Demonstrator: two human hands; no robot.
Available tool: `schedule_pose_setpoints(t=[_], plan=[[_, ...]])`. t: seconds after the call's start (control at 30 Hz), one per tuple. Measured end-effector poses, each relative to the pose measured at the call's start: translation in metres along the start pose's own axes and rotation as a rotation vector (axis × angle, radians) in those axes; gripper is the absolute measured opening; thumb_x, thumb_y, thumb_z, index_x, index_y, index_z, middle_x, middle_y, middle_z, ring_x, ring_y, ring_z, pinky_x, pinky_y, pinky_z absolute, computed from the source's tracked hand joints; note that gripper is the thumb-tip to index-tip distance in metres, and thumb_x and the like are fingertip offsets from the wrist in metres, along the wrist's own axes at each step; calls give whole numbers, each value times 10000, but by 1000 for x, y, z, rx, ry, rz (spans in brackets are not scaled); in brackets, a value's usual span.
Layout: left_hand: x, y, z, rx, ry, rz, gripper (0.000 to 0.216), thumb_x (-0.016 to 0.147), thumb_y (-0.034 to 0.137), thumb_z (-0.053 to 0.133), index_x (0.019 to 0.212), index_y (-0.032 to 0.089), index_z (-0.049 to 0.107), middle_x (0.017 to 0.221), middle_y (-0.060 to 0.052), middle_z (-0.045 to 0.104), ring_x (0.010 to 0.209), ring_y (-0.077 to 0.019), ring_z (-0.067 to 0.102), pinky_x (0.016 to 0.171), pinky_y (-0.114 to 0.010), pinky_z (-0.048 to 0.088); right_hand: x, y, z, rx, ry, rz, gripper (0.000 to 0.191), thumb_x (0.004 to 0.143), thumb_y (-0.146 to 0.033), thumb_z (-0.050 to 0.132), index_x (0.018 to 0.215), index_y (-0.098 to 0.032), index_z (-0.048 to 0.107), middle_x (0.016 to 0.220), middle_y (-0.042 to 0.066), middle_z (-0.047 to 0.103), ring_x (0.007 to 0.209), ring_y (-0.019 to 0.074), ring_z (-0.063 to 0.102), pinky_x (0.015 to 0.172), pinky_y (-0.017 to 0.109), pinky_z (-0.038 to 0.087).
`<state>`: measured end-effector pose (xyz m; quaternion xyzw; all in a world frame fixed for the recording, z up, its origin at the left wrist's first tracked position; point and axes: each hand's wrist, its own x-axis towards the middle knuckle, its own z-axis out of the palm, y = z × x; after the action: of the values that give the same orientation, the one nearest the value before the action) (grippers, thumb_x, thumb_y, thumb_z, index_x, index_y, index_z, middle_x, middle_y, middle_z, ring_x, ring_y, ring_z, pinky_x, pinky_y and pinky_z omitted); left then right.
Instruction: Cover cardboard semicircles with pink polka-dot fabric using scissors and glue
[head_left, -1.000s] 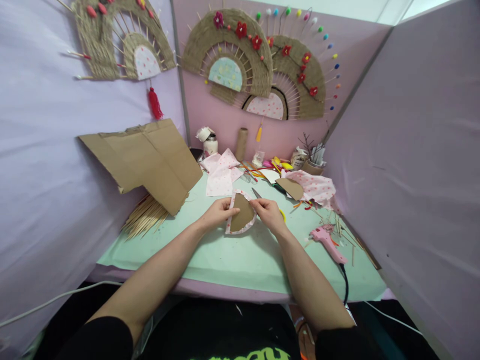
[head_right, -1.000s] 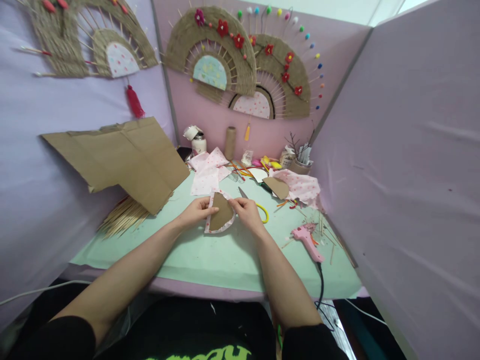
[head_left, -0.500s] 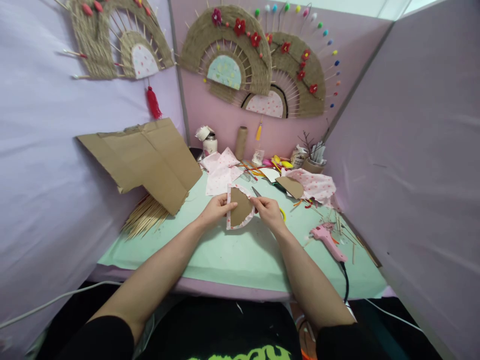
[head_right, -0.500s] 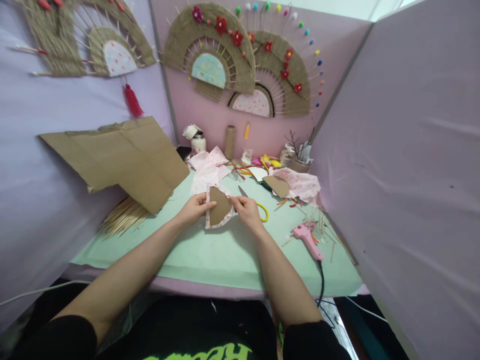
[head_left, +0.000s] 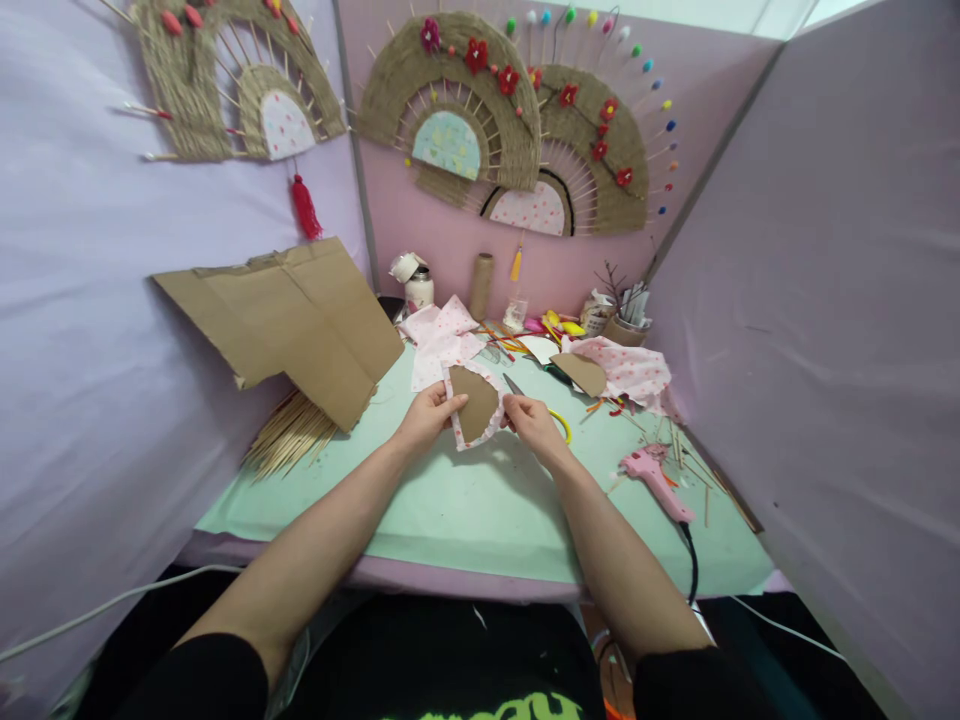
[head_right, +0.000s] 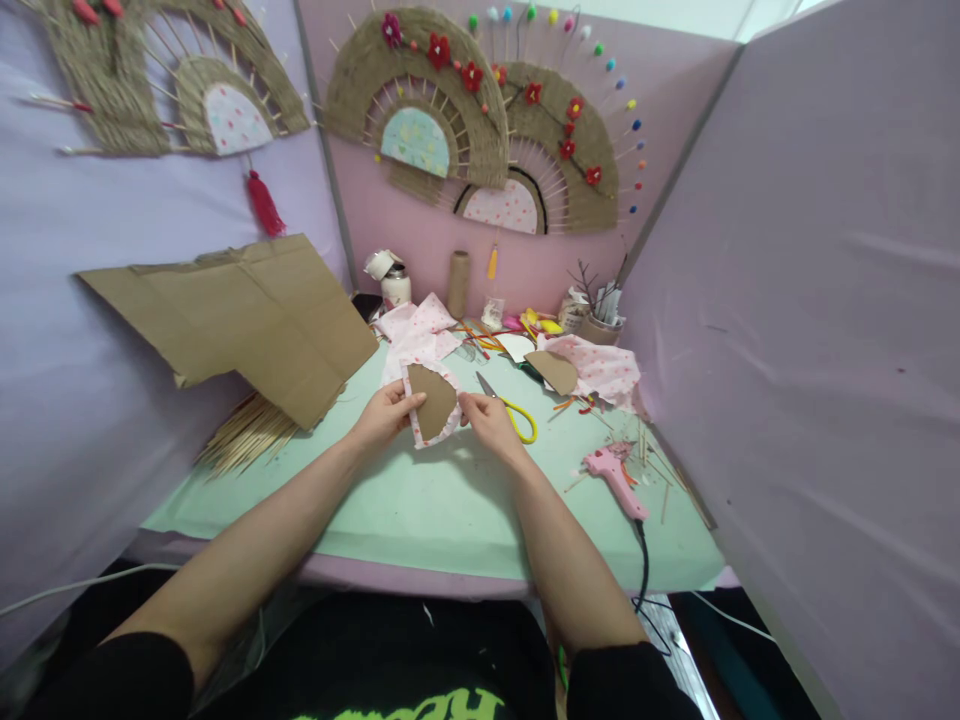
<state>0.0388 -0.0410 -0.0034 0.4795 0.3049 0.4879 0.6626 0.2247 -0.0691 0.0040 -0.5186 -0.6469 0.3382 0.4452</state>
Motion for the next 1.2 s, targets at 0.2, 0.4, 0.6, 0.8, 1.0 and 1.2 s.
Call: schedule_pose_setpoints(t=[0.2, 0.4, 0.6, 0.8, 1.0, 1.2], plan=[[2, 2, 0, -34, 54, 16, 497, 600, 391, 784, 985, 132, 606, 938, -97, 718, 861, -232, 670, 794, -367, 511, -3, -4, 3, -17, -15, 20, 414, 783, -505, 539, 557, -163, 597, 528, 4, 558, 508, 112, 448, 516, 231, 337], [1, -2, 1, 1, 16, 14, 507, 611, 384, 781, 1023, 136, 620, 1022, -102, 698, 905, -231, 652, 811, -370, 504, 0, -2, 0, 132, 43, -21, 392, 805, -528, 509, 761, -169, 661, 680, 12, 631, 605, 133, 521, 568, 238, 406], [-2, -4, 3, 218, -133, 103, 492, 634, 394, 773, 1029, 127, 653, 1061, -111, 686, 966, -250, 626, 866, -369, 471, -3, 0, 2, 200, 169, -112, 288, 763, -451, 625, 803, -172, 688, 755, 25, 647, 687, 156, 561, 641, 263, 448], [-4, 3, -4, 95, -57, 235, 518, 754, 570, 607, 1035, 142, 683, 1017, -106, 694, 949, -221, 631, 886, -344, 467, -9, -7, 3, -2, 210, -340, 211, 811, -377, 607, 757, -186, 679, 700, 31, 605, 657, 150, 520, 626, 278, 421], [-4, 5, -3, 219, 56, 179, 471, 670, 536, 698, 875, 113, 728, 854, -90, 724, 765, -193, 645, 753, -329, 516, -13, -10, 6, -61, 194, -411, 196, 830, -357, 590, 763, -195, 675, 700, 39, 613, 659, 160, 524, 636, 297, 424], [-6, 8, -4, 250, -21, 211, 495, 688, 536, 684, 943, 114, 724, 949, -115, 723, 856, -219, 649, 783, -320, 497, -12, -8, 5, -77, 196, -428, 200, 838, -357, 588, 752, -193, 665, 695, 33, 602, 656, 155, 524, 635, 291, 424]])
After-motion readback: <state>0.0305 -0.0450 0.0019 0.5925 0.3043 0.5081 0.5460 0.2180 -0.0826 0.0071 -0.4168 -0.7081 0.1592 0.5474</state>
